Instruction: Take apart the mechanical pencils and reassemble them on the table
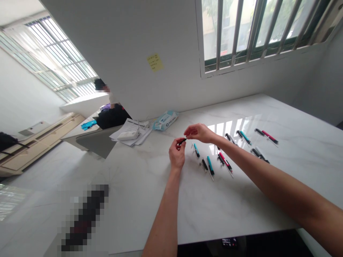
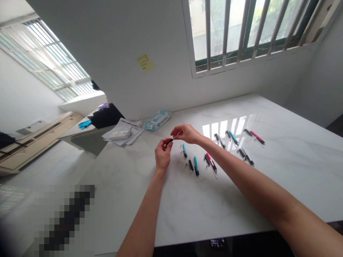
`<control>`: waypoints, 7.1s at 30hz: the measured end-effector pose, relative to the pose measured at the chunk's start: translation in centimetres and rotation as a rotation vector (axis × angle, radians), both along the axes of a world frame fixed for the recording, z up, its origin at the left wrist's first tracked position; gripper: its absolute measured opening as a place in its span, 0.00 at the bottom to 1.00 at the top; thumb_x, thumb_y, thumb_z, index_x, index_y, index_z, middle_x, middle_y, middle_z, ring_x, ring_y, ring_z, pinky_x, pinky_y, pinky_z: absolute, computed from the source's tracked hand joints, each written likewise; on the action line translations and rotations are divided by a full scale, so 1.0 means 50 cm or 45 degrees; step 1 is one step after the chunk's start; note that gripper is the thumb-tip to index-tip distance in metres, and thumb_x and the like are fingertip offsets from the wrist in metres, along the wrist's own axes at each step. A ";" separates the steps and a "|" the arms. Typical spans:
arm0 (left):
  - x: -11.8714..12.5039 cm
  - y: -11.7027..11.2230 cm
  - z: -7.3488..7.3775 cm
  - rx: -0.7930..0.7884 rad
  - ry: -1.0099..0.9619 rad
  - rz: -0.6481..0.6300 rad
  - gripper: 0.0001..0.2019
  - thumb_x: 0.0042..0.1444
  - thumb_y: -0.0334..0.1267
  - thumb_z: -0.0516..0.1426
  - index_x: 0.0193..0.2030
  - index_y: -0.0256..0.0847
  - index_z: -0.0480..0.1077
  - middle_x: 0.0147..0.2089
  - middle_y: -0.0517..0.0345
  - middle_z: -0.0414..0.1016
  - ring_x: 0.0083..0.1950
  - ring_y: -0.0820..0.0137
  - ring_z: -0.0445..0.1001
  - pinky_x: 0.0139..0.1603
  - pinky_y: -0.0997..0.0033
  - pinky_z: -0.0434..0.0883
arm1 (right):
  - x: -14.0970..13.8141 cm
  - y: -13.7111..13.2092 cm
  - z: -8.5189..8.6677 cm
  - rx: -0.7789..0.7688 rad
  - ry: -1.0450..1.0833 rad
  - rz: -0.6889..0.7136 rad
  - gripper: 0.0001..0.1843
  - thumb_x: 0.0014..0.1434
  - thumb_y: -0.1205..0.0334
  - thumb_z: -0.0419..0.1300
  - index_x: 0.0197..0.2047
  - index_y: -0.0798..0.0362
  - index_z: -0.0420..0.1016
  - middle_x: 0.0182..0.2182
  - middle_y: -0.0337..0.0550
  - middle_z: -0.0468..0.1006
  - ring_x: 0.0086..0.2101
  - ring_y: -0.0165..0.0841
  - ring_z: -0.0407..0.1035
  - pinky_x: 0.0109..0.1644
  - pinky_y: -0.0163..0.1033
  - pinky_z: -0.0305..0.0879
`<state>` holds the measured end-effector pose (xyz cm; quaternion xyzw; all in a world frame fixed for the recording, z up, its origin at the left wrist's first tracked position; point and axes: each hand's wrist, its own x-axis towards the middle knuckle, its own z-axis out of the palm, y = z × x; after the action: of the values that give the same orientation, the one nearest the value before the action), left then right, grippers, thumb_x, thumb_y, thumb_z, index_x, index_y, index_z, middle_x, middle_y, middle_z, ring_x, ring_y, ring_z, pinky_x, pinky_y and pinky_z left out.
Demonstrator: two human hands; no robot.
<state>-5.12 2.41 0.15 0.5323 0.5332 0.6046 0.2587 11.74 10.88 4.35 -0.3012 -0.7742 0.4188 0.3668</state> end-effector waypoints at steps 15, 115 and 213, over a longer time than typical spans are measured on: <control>-0.002 0.012 -0.014 -0.030 -0.058 0.001 0.10 0.57 0.41 0.66 0.45 0.42 0.81 0.43 0.55 0.81 0.31 0.75 0.70 0.37 0.74 0.69 | 0.015 0.004 0.002 -0.011 -0.123 0.028 0.10 0.57 0.63 0.70 0.44 0.53 0.86 0.37 0.45 0.87 0.39 0.35 0.80 0.44 0.35 0.72; -0.024 0.021 -0.020 -0.198 -0.442 0.124 0.22 0.44 0.48 0.73 0.45 0.40 0.82 0.40 0.54 0.83 0.37 0.71 0.77 0.39 0.71 0.68 | 0.021 -0.001 -0.011 0.267 -0.851 0.175 0.13 0.51 0.57 0.77 0.41 0.48 0.87 0.36 0.42 0.86 0.35 0.37 0.76 0.37 0.38 0.65; 0.006 0.006 -0.011 -0.187 -0.423 -0.170 0.22 0.43 0.48 0.75 0.43 0.40 0.84 0.38 0.54 0.83 0.32 0.74 0.69 0.36 0.72 0.65 | 0.033 0.007 0.028 -0.071 0.224 -0.043 0.27 0.63 0.39 0.62 0.42 0.57 0.87 0.25 0.39 0.76 0.26 0.27 0.63 0.30 0.34 0.59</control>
<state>-4.83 2.71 -0.40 0.4391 0.4892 0.6251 0.4209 13.36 11.22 5.75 -0.2863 -0.7218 0.4588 0.4318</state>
